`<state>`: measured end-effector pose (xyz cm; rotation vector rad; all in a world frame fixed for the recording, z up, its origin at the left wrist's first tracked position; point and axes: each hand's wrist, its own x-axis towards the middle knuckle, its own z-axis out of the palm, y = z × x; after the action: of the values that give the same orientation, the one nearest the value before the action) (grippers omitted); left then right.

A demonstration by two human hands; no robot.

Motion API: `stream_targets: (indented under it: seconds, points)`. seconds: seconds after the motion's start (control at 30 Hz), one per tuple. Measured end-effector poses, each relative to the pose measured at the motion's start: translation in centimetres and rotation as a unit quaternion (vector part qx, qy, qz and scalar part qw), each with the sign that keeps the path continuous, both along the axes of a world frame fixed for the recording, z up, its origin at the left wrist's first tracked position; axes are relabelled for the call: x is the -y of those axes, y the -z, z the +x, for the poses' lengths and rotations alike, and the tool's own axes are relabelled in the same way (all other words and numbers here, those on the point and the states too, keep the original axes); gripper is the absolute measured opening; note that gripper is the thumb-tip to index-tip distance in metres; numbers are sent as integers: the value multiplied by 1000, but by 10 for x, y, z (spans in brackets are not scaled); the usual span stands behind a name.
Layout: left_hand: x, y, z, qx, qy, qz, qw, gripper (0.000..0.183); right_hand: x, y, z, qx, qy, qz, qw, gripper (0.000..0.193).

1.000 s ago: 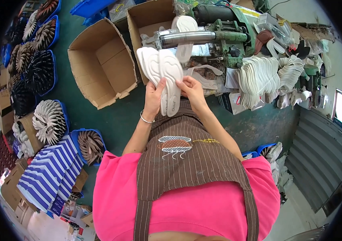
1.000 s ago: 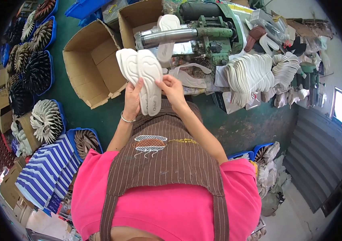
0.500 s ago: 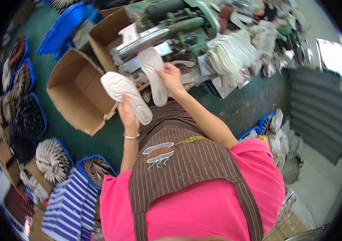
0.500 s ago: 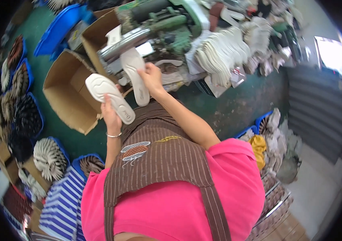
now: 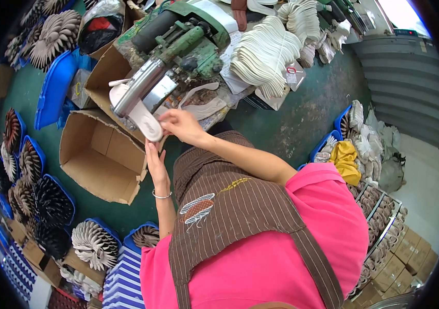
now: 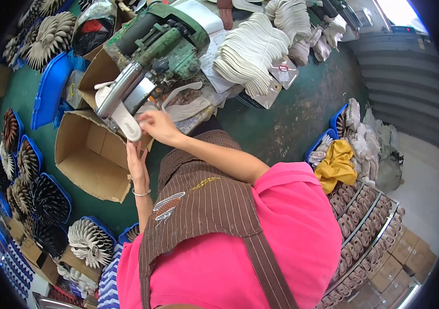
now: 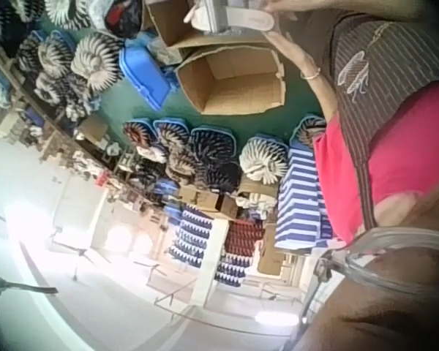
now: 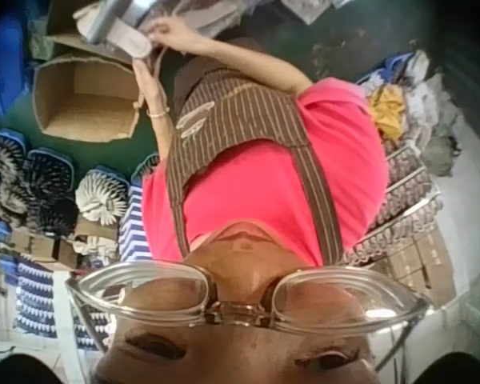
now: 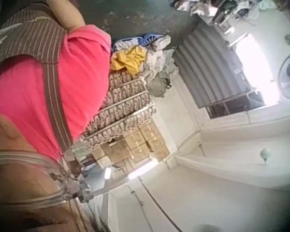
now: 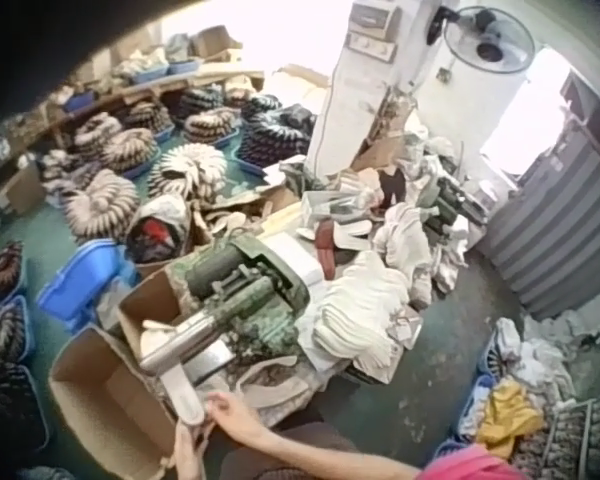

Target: Feeding shoe soles into a machine and stacking them for storage.

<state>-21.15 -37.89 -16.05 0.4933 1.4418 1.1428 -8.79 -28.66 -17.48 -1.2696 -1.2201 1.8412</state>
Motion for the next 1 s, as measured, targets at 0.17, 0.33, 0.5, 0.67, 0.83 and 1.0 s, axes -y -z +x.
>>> stream_targets:
  seconds: [0.17,0.33,0.5,0.67,0.83,1.0]
  points:
    - [-6,6,12,-47,118,-91,988,55,-17,-2,147,533,44,295,792,89]
    - [-37,20,62,-13,206,-50,977,52,-83,47,248,663,7,286,692,126]
    - [-97,31,155,-18,269,-30,963,61,-132,64,292,595,-61,283,750,112]
    - [-161,86,282,32,207,-78,975,90,-190,33,352,425,-84,265,862,97]
    - [-223,111,378,159,47,33,986,68,-233,-2,398,323,-101,169,926,90]
    - [-262,72,401,228,60,12,972,74,-260,-23,434,93,-45,-1,995,82]
